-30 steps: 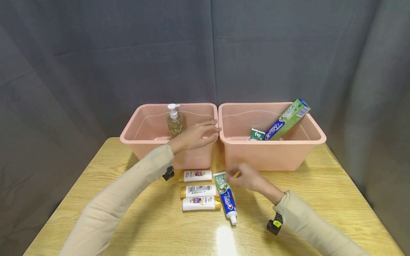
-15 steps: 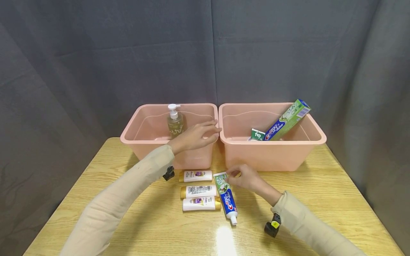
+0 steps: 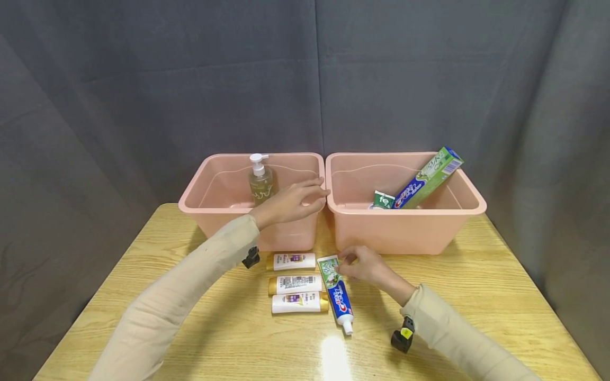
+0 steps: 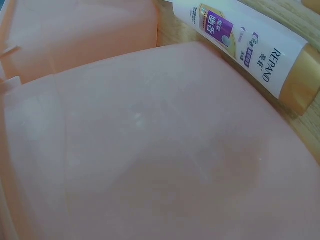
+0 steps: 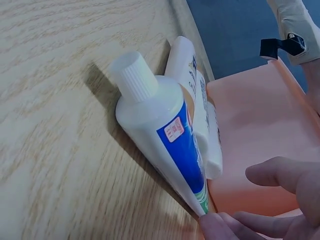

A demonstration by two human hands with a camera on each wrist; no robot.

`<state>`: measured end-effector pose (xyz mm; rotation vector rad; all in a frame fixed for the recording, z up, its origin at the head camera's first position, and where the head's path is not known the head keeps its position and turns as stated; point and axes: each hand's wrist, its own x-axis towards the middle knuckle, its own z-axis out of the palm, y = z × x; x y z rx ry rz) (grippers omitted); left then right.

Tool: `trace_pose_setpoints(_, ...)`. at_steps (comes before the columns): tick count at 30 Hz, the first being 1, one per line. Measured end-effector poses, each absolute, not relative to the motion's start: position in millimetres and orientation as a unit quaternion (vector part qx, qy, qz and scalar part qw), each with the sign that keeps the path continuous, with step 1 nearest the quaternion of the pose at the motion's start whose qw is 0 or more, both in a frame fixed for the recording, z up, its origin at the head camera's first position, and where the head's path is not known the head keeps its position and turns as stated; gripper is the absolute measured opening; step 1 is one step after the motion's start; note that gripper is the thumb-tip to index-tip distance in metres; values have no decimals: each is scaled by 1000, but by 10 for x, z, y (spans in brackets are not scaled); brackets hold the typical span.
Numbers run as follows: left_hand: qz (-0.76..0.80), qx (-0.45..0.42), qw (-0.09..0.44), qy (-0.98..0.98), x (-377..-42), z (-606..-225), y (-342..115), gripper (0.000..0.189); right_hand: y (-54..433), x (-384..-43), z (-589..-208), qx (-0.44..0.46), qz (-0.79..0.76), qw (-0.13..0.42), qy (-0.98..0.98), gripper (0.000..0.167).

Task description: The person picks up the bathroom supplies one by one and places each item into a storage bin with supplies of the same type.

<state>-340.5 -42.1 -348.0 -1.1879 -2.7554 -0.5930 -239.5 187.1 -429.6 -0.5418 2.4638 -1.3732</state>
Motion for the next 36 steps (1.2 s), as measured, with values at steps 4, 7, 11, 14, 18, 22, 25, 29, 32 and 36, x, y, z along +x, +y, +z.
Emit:
trace_pose_setpoints(4, -196, -389, 43, -899, -3401, -3479, -421, 43, 1864, -2403, -4320, -174, -487, 147, 843, 42)
trace_pose_setpoints(7, -196, -389, 45, -899, -3397, -3477, -420, 43, 1852, -2413, -4349, -157, -500, 158, 837, 42)
trace_pose_setpoints(11, -192, -388, 45, -900, -3400, -3481, -426, 43, 1830, -2425, -4384, -134, -507, 166, 835, 43)
trace_pose_setpoints(14, -190, -387, 45, -901, -3401, -3484, -429, 43, 1814, -2433, -4399, -124, -506, 168, 837, 42)
trace_pose_setpoints(18, -191, -387, 47, -901, -3398, -3480, -425, 43, 1794, -2449, -4417, -113, -508, 175, 836, 43)
trace_pose_setpoints(22, -189, -387, 48, -901, -3389, -3469, -416, 42, 1776, -2457, -4431, -102, -515, 188, 830, 47)
trace_pose_setpoints(25, -187, -386, 47, -902, -3382, -3461, -414, 42, 1766, -2460, -4439, -87, -514, 197, 831, 50)
trace_pose_setpoints(29, -187, -384, 46, -903, -3378, -3456, -415, 42, 1750, -2482, -4461, -73, -498, 199, 841, 51)
trace_pose_setpoints(32, -188, -384, 46, -903, -3379, -3457, -413, 42, 1736, -2493, -4472, -71, -489, 196, 847, 49)
trace_pose_setpoints(36, -191, -385, 46, -902, -3381, -3461, -413, 42, 1714, -2489, -4474, -66, -484, 191, 851, 51)
